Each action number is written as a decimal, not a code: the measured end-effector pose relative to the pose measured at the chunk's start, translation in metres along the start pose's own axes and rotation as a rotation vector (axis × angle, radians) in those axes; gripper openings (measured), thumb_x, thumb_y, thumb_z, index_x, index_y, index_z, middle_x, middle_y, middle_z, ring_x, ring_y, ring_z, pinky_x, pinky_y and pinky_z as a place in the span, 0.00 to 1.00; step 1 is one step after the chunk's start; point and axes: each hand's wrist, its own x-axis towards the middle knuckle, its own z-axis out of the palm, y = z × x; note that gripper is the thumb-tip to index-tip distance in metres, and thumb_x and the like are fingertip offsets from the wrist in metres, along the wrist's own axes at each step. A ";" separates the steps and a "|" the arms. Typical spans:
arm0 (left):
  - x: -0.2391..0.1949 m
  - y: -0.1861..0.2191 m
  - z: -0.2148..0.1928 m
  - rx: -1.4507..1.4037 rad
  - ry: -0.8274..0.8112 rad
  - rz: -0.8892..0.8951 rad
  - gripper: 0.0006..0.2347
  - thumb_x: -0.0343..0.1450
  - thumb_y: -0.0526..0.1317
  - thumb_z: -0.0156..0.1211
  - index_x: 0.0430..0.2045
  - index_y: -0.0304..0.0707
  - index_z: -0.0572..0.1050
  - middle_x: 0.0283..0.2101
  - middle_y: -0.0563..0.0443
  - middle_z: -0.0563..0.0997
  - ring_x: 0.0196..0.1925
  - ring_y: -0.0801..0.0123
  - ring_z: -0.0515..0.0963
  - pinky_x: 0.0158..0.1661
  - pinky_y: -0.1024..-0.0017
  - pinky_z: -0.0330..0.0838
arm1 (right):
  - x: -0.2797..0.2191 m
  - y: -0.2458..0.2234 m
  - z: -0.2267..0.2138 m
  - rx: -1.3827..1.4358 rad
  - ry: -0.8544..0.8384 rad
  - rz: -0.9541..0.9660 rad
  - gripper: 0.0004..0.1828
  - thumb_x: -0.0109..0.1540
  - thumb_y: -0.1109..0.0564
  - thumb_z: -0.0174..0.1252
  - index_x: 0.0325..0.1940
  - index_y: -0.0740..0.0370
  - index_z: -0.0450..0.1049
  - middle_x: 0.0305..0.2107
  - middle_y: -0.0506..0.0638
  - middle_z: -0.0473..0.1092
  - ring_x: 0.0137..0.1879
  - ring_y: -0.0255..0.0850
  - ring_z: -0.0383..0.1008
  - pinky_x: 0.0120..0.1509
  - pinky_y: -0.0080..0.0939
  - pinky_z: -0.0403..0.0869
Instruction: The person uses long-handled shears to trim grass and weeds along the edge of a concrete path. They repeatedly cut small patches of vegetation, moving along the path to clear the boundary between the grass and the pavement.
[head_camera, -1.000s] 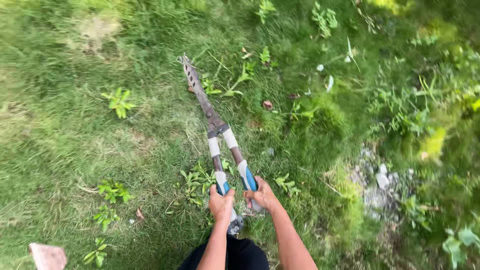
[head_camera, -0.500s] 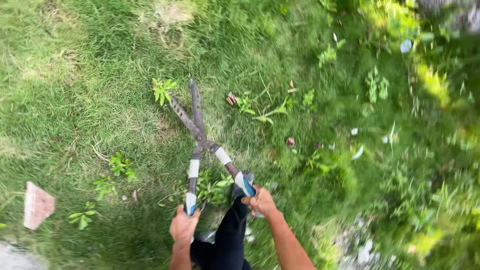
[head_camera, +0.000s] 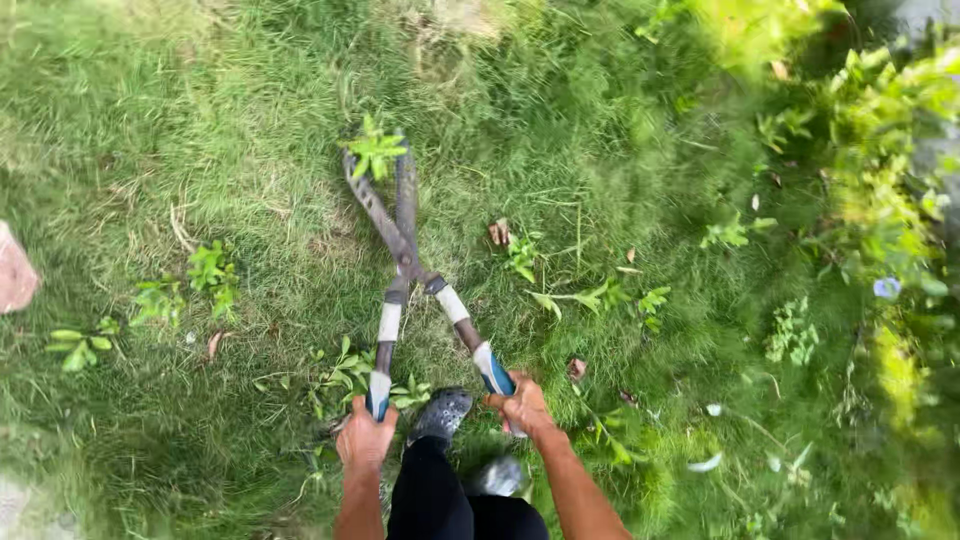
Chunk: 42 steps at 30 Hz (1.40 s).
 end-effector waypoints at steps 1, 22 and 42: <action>0.008 0.006 0.004 -0.026 0.018 0.006 0.29 0.64 0.58 0.60 0.55 0.44 0.65 0.37 0.31 0.84 0.42 0.37 0.83 0.47 0.46 0.75 | 0.011 -0.003 -0.001 0.009 0.014 0.002 0.32 0.53 0.63 0.69 0.60 0.67 0.68 0.18 0.51 0.69 0.17 0.39 0.68 0.17 0.42 0.68; 0.119 0.082 0.119 -0.433 0.351 0.020 0.24 0.65 0.57 0.60 0.49 0.42 0.70 0.29 0.33 0.83 0.33 0.39 0.84 0.39 0.48 0.77 | 0.184 0.011 0.089 0.088 -0.076 -0.338 0.17 0.56 0.58 0.68 0.43 0.67 0.69 0.17 0.52 0.69 0.14 0.39 0.66 0.16 0.40 0.67; -0.009 -0.006 0.119 -0.362 0.287 -0.138 0.29 0.63 0.60 0.62 0.54 0.47 0.68 0.36 0.32 0.83 0.39 0.39 0.83 0.41 0.48 0.76 | 0.093 0.053 0.030 -0.206 -0.196 -0.303 0.21 0.55 0.58 0.69 0.47 0.68 0.70 0.18 0.53 0.71 0.15 0.39 0.67 0.16 0.40 0.70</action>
